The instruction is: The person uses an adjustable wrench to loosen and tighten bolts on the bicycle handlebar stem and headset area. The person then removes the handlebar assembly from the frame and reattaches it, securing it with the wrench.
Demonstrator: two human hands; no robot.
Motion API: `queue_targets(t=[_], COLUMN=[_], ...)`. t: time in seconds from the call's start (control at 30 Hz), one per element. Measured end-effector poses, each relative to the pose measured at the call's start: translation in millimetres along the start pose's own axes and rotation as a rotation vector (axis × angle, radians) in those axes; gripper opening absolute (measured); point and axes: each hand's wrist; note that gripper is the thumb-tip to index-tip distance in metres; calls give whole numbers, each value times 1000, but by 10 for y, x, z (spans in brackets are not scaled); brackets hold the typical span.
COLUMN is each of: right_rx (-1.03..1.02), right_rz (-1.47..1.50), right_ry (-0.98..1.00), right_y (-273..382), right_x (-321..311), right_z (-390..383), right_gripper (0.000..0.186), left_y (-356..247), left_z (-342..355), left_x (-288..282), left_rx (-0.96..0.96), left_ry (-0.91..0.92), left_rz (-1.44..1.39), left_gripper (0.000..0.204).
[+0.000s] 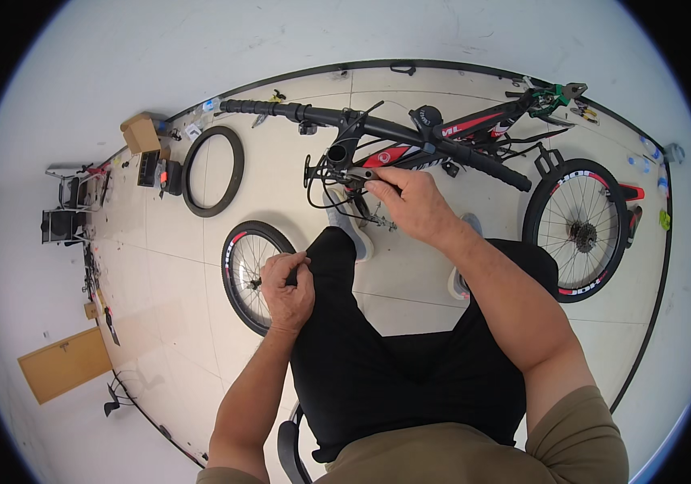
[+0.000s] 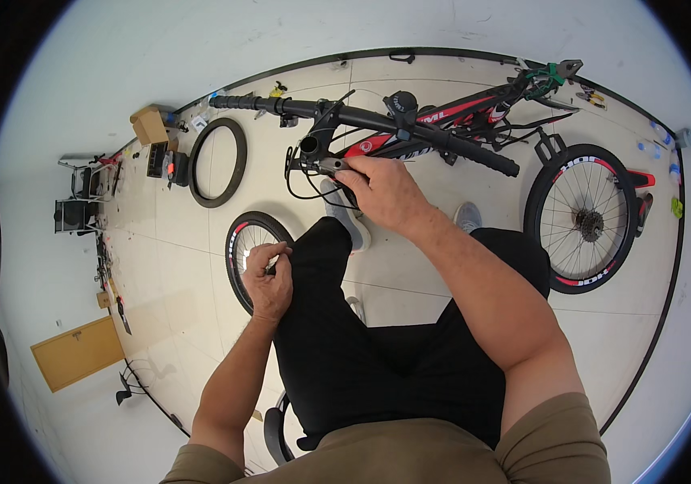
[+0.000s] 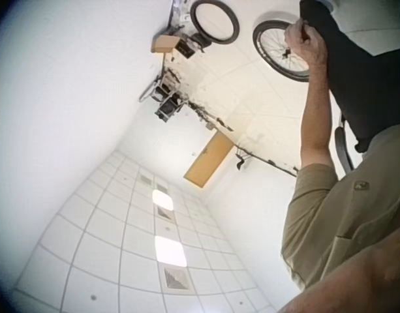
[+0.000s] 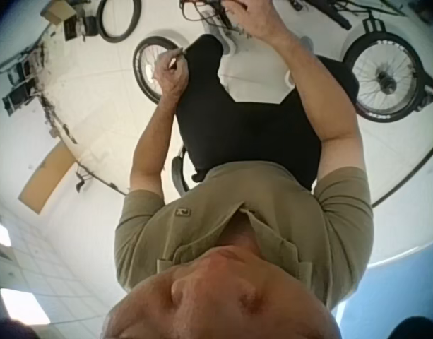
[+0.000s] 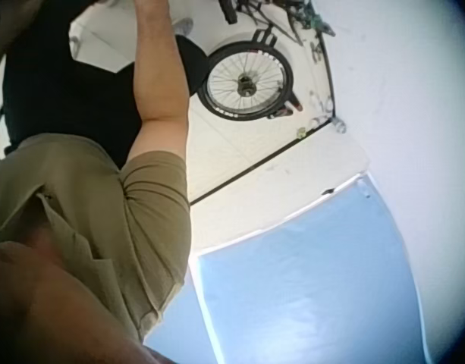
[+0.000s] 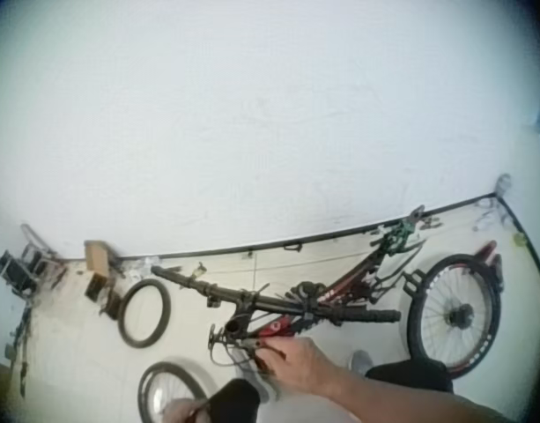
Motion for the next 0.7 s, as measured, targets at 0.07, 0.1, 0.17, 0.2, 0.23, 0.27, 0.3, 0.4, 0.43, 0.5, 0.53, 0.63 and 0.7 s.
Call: queue_targets(t=[0.07,0.1,0.17,0.2,0.23,0.27,0.3,0.4,0.43,0.5,0.53,0.63,0.7], right_rx=[-109,-116,-130,-80,-30,20,84,201,189,176,174,157,139], right_rz=[-18,-35,-69,-21,25,72,123,208,192,175,173,99,78], right_ry=[-69,-70,-71,-47,-22,3,31,80,73,58,49,46,34], right_y=[-82,-84,-87,-59,-22,1,-21,-105,-109,-111,-111,-108,-100], right_x=[54,57,62,52,34,27,25,45,56,70,74,68,80], right_z=[-9,-7,-8,-10,-15,-14,-2,37,30,25,26,25,15], right_gripper=[25,26,29,27,26,25,24,23,23,24,25,25,25], left_y=[-12,-5,19,20,19,18,6,-10,5,15,13,19,22], left_z=[4,1,-9,-11,-12,-14,-6,5,1,3,8,3,1], left_x=[13,15,18,16,14,11,13,20,24,27,27,14,9], left_rx=[-28,-29,-32,-28,-24,-20,-18,-16,-17,-11,-5,-10,-16], left_ry=[-17,-18,-21,-22,-22,-23,-24,-29,-33,-38,-40,-44,-47], left_rz=[-21,-21,-22,-19,-16,-13,-14,-18,-20,-14,-6,2,-3], left_gripper=[18,18,18,18,19,19,19,18,18,18,18,18,19])
Point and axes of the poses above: each hand's wrist, its own z-axis towards the middle knuckle, its own x-axis out of the palm, y = z × x, and after that the axes turned 2 degrees about y, right-handed
